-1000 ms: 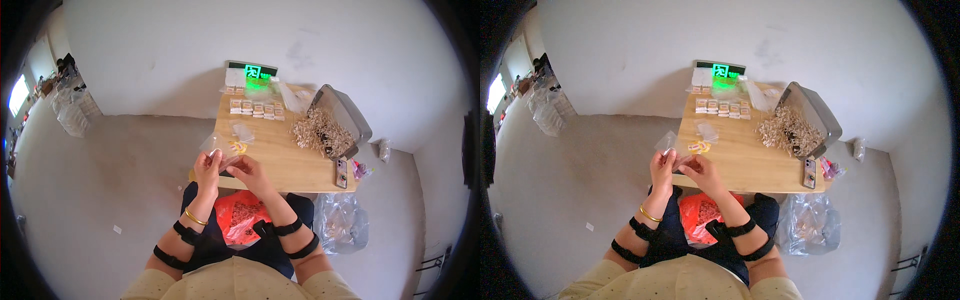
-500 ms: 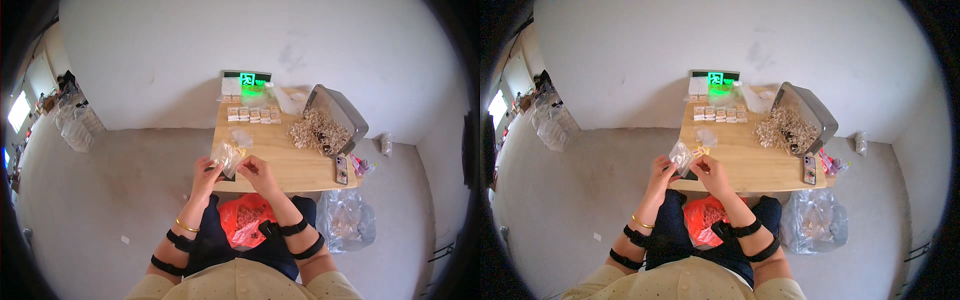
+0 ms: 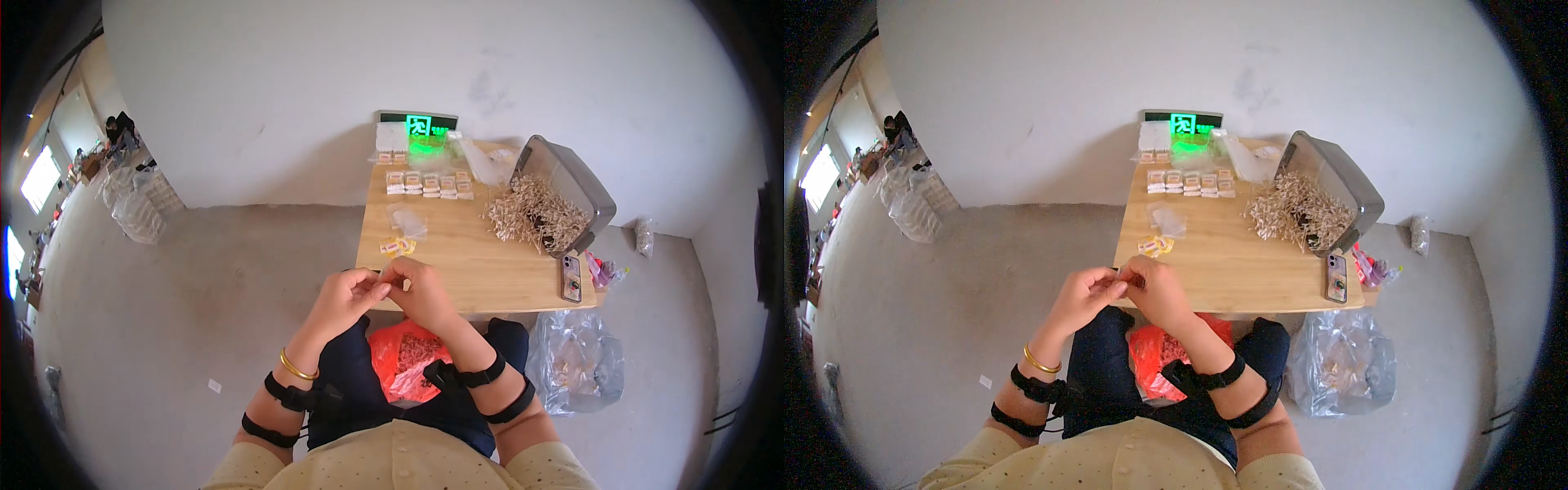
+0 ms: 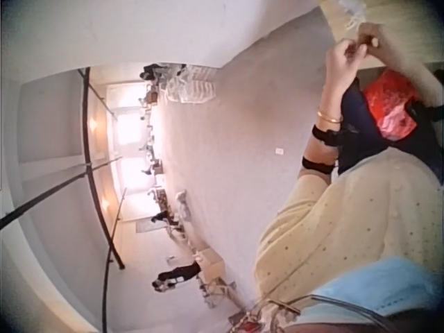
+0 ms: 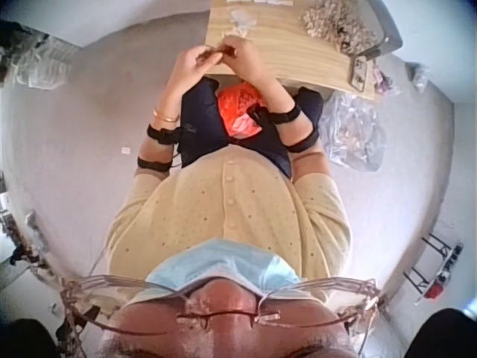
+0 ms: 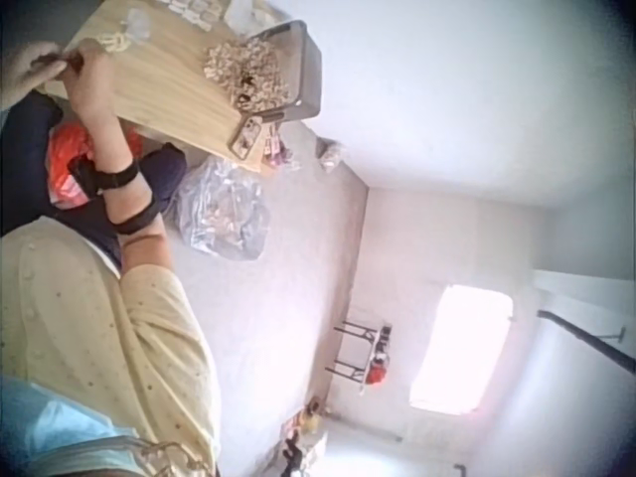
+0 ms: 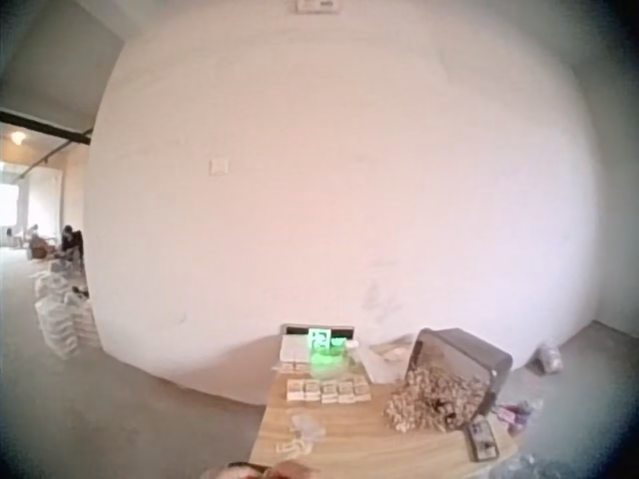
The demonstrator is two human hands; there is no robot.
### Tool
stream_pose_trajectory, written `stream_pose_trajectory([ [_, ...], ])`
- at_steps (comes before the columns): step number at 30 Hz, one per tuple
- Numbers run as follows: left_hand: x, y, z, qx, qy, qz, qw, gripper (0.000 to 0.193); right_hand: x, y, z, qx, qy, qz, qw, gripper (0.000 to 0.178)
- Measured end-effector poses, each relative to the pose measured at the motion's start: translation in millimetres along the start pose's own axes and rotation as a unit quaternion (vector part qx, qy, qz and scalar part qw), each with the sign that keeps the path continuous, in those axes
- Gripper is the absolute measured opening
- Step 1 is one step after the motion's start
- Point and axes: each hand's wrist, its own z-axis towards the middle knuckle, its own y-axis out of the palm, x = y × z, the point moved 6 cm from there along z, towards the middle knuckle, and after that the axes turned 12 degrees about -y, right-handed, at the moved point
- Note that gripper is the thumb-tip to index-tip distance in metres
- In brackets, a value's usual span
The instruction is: Manually counting and packaging cotton swabs into small plastic bags.
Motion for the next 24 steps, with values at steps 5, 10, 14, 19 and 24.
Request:
stream_pose_trajectory([
  [5, -7.5, -3.4, 3.0, -0.036, -0.033, -0.044, 0.998, 0.032, -2.0, 1.3, 0.7, -0.023, -0.021, 0.014, 0.999, 0.014],
  [10, -10.2, -13.9, -0.6, -0.031, 0.006, 0.049, 0.998, 0.033, 3.0, 6.3, -0.4, -0.081, 0.037, 0.104, 0.991, 0.013],
  [14, 0.6, -17.4, -5.1, 0.007, 0.025, 0.409, 0.912, 0.027, 23.7, 0.8, -10.9, -0.093, 0.083, 0.076, 0.989, 0.012],
  [19, 39.9, -19.7, -21.7, 0.140, 0.240, 0.330, 0.902, 0.070, 37.7, 3.9, -9.9, -0.124, 0.126, 0.152, 0.972, 0.013],
  [24, 32.3, -4.4, -4.5, 0.035, 0.254, 0.330, 0.908, 0.092, 36.9, 13.9, -8.8, -0.156, 0.172, 0.265, 0.936, 0.013],
])
